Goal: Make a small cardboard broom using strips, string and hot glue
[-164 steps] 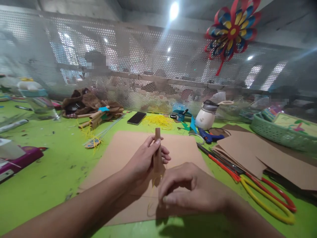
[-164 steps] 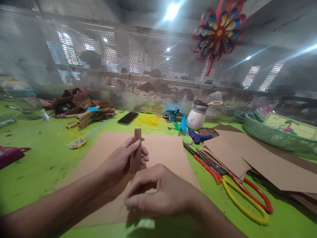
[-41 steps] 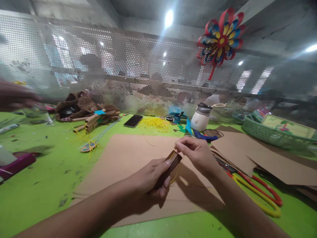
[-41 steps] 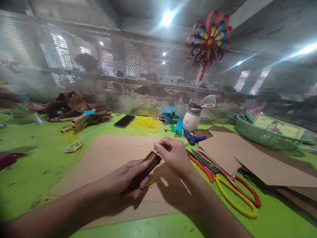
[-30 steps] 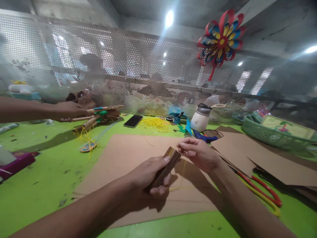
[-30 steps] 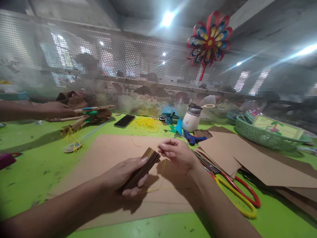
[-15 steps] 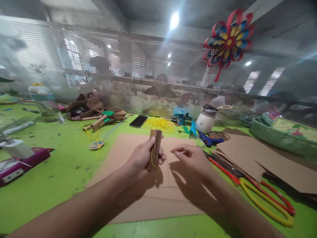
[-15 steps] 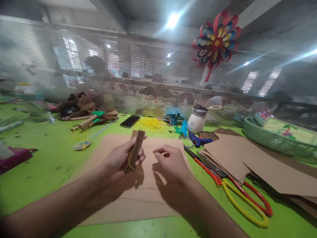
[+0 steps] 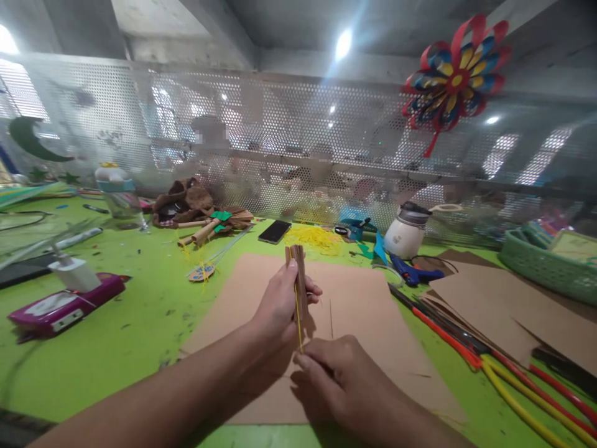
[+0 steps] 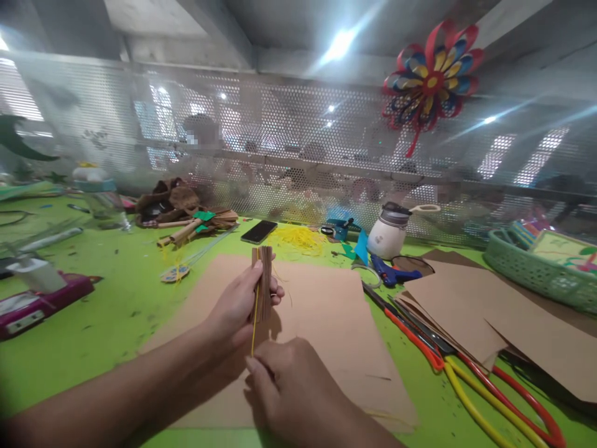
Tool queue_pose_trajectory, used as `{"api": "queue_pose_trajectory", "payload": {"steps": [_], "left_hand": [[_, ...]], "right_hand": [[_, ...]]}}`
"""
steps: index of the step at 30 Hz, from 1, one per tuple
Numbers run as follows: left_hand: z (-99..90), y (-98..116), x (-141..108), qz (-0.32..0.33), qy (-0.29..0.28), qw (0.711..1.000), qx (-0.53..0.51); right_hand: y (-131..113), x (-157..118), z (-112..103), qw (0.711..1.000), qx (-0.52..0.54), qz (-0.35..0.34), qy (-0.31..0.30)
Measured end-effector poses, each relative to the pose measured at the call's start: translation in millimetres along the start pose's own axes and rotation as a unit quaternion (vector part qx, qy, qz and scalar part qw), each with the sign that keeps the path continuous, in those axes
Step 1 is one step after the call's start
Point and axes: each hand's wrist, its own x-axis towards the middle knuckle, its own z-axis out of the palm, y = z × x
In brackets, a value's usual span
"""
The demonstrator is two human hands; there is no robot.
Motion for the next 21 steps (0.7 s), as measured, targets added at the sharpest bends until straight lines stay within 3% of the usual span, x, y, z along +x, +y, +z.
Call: {"api": "queue_pose_trajectory", "payload": {"steps": [5, 8, 14, 15, 17, 19, 21], "left_hand": [[2.6, 6, -3, -0.031, 0.004, 0.999, -0.021], [2.7, 11, -6, -0.052, -0.033, 0.997, -0.035], [-1.4, 15, -6, -0.101, -0.116, 0.988, -0.007], [-1.9, 14, -6, -0.108, -0.130, 0.986, 0.006], [-2.2, 11, -7, -0.119, -0.158, 0.980, 0.036], [-1.6, 6, -9, -0.127, -0.186, 0.972, 0.064], [-0.6, 1, -12, -0.134, -0.210, 0.965, 0.087]], "right_hand": [[5, 2, 8, 0.987, -0.157, -0.019, 0.004], [7, 2, 7, 0.977, -0.214, -0.012, 0.011], [-8, -4, -18, 0.980, -0.187, -0.066, -0.015], [-10, -4, -26, 0.985, -0.156, -0.080, 0.007], [-7, -3, -44, 0.988, -0.082, -0.073, 0.105], [3, 0, -62, 0.974, -0.020, -0.018, 0.224], [15, 3, -73, 0.957, 0.042, 0.050, 0.283]]}}
